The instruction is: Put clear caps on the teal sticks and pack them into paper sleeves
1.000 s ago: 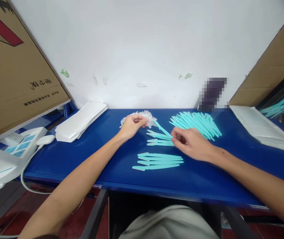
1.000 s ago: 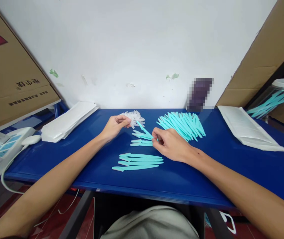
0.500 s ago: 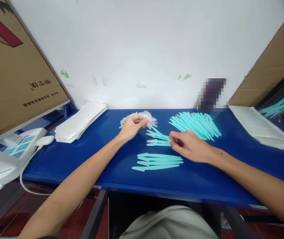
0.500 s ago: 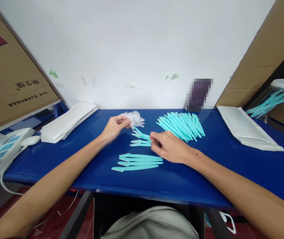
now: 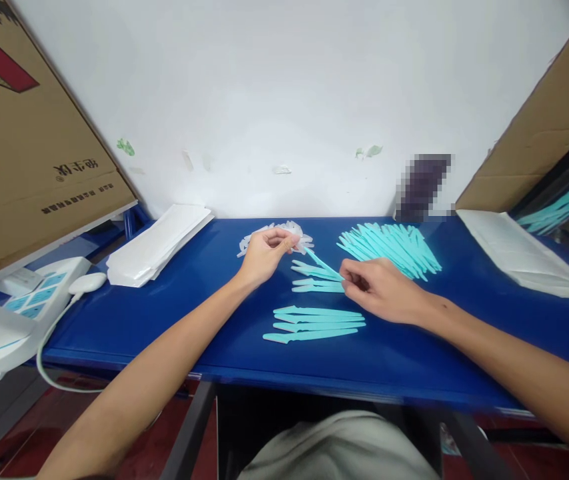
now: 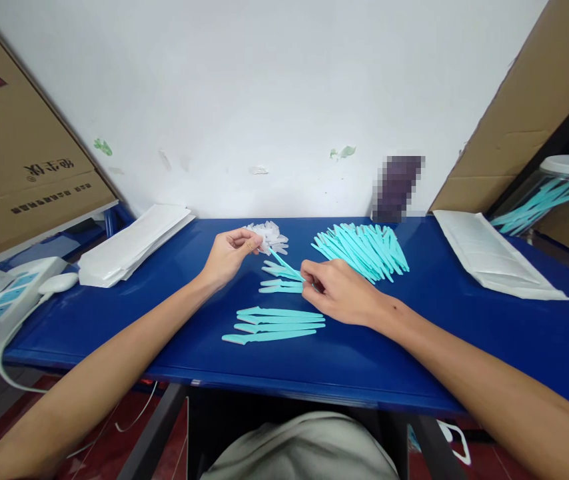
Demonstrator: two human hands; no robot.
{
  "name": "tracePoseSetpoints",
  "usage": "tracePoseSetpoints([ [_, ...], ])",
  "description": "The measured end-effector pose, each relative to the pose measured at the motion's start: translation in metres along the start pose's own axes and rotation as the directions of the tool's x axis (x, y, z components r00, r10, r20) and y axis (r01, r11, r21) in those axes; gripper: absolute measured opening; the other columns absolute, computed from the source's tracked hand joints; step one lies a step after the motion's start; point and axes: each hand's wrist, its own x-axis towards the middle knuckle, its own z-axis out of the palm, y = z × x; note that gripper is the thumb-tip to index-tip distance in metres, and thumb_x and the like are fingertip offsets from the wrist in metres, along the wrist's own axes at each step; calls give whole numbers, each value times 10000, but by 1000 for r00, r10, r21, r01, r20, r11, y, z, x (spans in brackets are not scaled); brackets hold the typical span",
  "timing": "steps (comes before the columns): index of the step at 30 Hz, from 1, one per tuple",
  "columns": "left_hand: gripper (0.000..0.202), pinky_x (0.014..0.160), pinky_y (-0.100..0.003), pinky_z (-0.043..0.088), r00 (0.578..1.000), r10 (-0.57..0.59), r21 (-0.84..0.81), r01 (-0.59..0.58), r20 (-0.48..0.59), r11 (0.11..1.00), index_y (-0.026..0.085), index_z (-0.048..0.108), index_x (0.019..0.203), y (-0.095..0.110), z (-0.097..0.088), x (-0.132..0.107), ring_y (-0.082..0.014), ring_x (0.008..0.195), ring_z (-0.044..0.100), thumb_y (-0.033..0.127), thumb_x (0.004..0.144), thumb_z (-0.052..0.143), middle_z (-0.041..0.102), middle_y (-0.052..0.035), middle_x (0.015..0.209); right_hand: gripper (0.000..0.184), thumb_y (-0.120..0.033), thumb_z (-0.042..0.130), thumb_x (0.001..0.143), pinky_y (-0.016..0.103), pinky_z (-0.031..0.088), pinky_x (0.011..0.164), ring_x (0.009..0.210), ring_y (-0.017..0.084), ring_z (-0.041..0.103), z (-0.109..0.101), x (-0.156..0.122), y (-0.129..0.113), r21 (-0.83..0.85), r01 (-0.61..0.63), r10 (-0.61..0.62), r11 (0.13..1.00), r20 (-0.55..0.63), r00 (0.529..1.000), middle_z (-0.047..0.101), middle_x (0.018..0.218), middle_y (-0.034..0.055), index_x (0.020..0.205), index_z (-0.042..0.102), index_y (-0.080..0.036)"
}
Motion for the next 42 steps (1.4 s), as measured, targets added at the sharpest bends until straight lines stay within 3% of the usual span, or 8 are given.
tracePoseSetpoints([
  [12, 421, 676, -277, 483, 1000, -8, 22, 9, -14, 1000, 152, 714, 777, 4, 0, -2, -155, 681, 635, 560, 730, 806, 734, -60, 750, 101, -205, 477, 842, 261, 302, 536, 486, 109, 399, 0, 1, -5, -7, -8, 8, 1000, 8, 1000, 485, 549, -60, 750, 442, -228],
  [20, 433, 687, -294, 508, 988, -39, 80, 27, 150, 996, 141, 766, 816, 7, 5, -8, -170, 673, 646, 566, 740, 805, 751, -78, 764, 126, -226, 498, 879, 256, 327, 554, 501, 108, 425, 1, 1, -3, 2, 53, -52, 999, -89, 995, 512, 581, -44, 754, 477, -220],
  [25, 432, 733, -304, 511, 969, 43, 280, -113, 245, 953, 170, 811, 908, 4, -1, -8, -232, 816, 704, 574, 882, 663, 785, -78, 885, 135, -241, 515, 905, 257, 344, 574, 548, 116, 469, 3, 1, 4, -54, 31, -35, 998, -84, 996, 544, 638, -25, 774, 523, -209],
  [28, 481, 789, -315, 491, 951, 131, 487, -259, 282, 834, 192, 809, 991, 4, -14, -3, -236, 892, 694, 547, 996, 485, 779, -69, 964, 167, -289, 496, 951, 269, 367, 617, 652, 139, 539, 4, 2, 11, -146, 18, -21, 989, -20, 1000, 621, 783, 18, 835, 579, -203],
  [31, 461, 869, -361, 458, 939, 187, 742, -344, 290, 576, 185, 786, 1066, 0, -38, 6, -259, 973, 646, 457, 1032, 415, 736, -100, 1068, 217, -343, 473, 986, 285, 367, 622, 732, 168, 577, 7, 2, 16, -235, 13, -7, 972, 26, 1000, 648, 874, 47, 899, 617, -206],
  [34, 384, 925, -414, 434, 942, 127, 879, -336, 311, 337, 185, 764, 1140, -8, -64, 14, -290, 1043, 583, 377, 1000, 463, 672, -128, 1180, 230, -354, 462, 998, 298, 371, 624, 744, 182, 576, 7, 2, 15, -248, 11, -9, 969, 10, 1000, 648, 870, 57, 923, 620, -205],
  [37, 355, 920, -450, 426, 937, 31, 908, -344, 347, 239, 207, 770, 1135, -14, -76, 17, -305, 1056, 542, 356, 980, 487, 628, -131, 1195, 227, -344, 470, 994, 302, 382, 634, 701, 171, 553, 5, 2, 7, -177, 43, -30, 983, 74, 997, 634, 827, 48, 895, 620, -205],
  [42, 327, 894, -468, 421, 943, -16, 931, -324, 331, 166, 197, 765, 1137, -14, -70, 16, -326, 1074, 504, 333, 956, 530, 601, -151, 1182, 274, -438, 542, 963, 320, 388, 673, 733, 206, 549, 0, 0, -7, -108, 59, -30, 992, 253, 967, 563, 655, 27, 859, 683, -228],
])
